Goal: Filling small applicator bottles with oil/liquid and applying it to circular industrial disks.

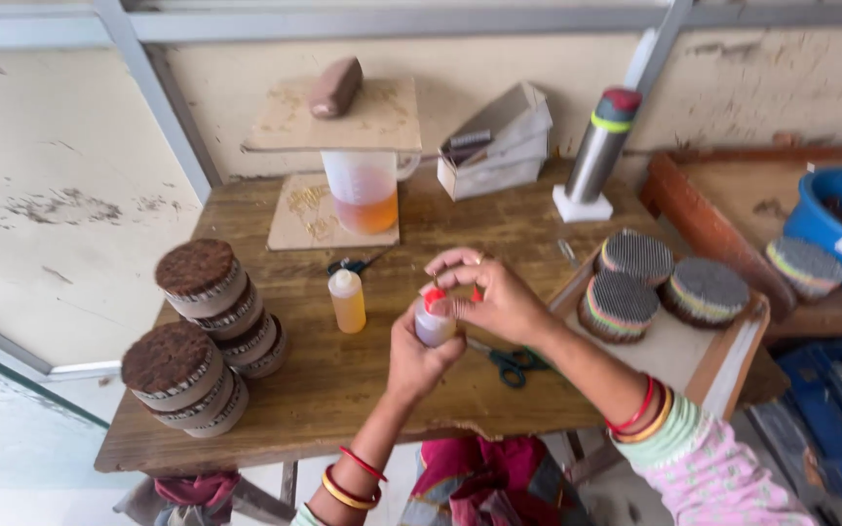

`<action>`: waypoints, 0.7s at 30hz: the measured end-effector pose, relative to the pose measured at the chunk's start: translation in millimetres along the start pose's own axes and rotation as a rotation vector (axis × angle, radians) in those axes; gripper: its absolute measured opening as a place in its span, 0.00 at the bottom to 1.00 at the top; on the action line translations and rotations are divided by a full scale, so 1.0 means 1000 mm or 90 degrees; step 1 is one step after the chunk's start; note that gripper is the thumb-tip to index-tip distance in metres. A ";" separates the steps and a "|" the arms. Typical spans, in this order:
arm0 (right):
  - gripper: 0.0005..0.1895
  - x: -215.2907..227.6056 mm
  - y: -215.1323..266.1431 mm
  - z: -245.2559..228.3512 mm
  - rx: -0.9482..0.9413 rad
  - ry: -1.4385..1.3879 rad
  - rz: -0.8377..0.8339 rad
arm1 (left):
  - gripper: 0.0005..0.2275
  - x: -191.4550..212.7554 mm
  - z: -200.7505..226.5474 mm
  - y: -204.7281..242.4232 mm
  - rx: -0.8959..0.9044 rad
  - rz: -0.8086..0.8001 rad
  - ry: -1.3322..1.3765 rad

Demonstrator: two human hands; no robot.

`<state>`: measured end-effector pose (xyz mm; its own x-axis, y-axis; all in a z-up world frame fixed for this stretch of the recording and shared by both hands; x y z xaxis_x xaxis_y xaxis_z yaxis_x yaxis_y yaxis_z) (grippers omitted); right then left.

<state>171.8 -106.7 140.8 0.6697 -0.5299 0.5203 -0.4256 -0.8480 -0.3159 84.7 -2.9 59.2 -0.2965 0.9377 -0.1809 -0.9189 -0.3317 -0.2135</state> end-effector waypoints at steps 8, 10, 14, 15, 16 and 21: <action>0.12 -0.008 0.035 -0.048 0.103 -0.023 -0.087 | 0.13 -0.016 -0.010 0.040 -0.002 -0.100 0.063; 0.11 -0.017 0.051 -0.056 0.095 0.099 -0.006 | 0.15 -0.013 0.001 0.054 -0.029 0.024 0.006; 0.14 -0.013 0.078 -0.071 0.106 0.132 0.116 | 0.18 -0.019 0.006 0.068 -0.113 0.018 -0.061; 0.15 -0.013 0.082 -0.077 0.111 0.151 0.146 | 0.18 -0.018 0.008 0.073 -0.133 0.013 -0.080; 0.15 -0.013 0.089 -0.079 0.110 0.146 0.144 | 0.18 -0.012 0.000 0.090 -0.129 0.016 -0.082; 0.17 -0.019 0.121 -0.073 0.095 -0.131 -0.111 | 0.13 -0.042 -0.012 0.138 0.150 -0.269 0.127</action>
<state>63.0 -198.5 150.7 0.8407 -0.3543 0.4094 -0.2097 -0.9103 -0.3570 -26.0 -89.1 25.5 0.1470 0.9393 -0.3099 -0.9881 0.1250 -0.0900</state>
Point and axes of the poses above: each hand's wrist, its own y-axis away from the middle knuckle, its own x-axis out of the back of the hand, z = x × y, the point moved 5 cm from there along -y, towards the middle knuckle, and after that the axes turned 4 degrees about -z, right-handed, at the moved point
